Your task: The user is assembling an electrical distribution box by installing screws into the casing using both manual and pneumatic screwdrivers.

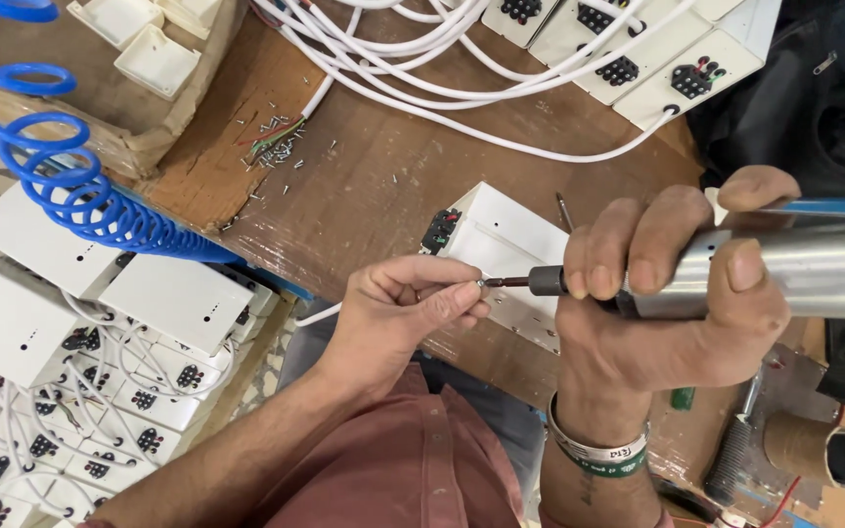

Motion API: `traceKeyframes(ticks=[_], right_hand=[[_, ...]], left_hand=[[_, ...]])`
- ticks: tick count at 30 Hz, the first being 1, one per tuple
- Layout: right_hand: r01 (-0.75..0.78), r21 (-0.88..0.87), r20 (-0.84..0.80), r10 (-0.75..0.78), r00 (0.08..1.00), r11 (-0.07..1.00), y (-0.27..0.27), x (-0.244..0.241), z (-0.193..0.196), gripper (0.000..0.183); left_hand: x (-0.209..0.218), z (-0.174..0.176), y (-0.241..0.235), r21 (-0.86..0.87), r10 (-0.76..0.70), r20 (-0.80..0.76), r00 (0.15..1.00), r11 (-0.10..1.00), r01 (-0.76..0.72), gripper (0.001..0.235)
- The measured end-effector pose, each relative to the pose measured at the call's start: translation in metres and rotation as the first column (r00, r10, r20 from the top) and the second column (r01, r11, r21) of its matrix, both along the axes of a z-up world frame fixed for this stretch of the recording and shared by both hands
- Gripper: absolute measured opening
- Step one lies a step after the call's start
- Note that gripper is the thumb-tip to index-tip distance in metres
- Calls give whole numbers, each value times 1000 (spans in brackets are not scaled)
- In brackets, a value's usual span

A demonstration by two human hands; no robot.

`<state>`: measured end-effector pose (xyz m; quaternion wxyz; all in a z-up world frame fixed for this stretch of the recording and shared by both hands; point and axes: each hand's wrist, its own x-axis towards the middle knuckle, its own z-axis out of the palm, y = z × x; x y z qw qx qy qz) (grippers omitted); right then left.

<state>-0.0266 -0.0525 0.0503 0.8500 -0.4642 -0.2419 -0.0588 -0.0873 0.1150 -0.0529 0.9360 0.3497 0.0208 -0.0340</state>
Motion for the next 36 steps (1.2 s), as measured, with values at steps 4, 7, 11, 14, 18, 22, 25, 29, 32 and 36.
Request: traceKeyframes(ticks=[4,7,11,14,18,22,25,29,32,36], right_hand=[[25,-6,18,-25,1000,1000,2,-1,1,26],[23,-6,14,-23,1000,1000,1,-2,-2,27],[40,-2,14,-40,999,999,3,-4,-2,27],[46,11,3,-46,999,999,3,-6,-5,27],[12,33,-23,-11,1000,999,3,-4,-7,26],[27,47,-6,-27,1000,999,3,-3,-7,27],[-36,37,9,35,999,999,0,-1,-8,26],[-47,49,15,46,999,998,-6,-4,-5,24],[-91,53,-3,91,996,994,-15,-3,-5,23],[-232,18,17,232,973,973,-27,5,-3,26]], left_hand=[[0,-1,0,10,10,4,1000,1000,-10,17],[-1,-3,0,21,18,5,1000,1000,-18,18],[-1,-5,0,19,19,14,1000,1000,-19,19],[-2,-7,0,41,18,27,999,999,-19,19],[-1,-8,0,100,22,51,998,995,-27,19],[3,0,5,110,-29,2,1000,993,29,19],[2,2,6,102,-83,-29,996,991,86,21],[-1,6,3,66,-32,28,999,997,30,23],[0,11,2,70,4,50,999,998,-8,29],[6,8,7,18,-117,-43,992,993,118,30]])
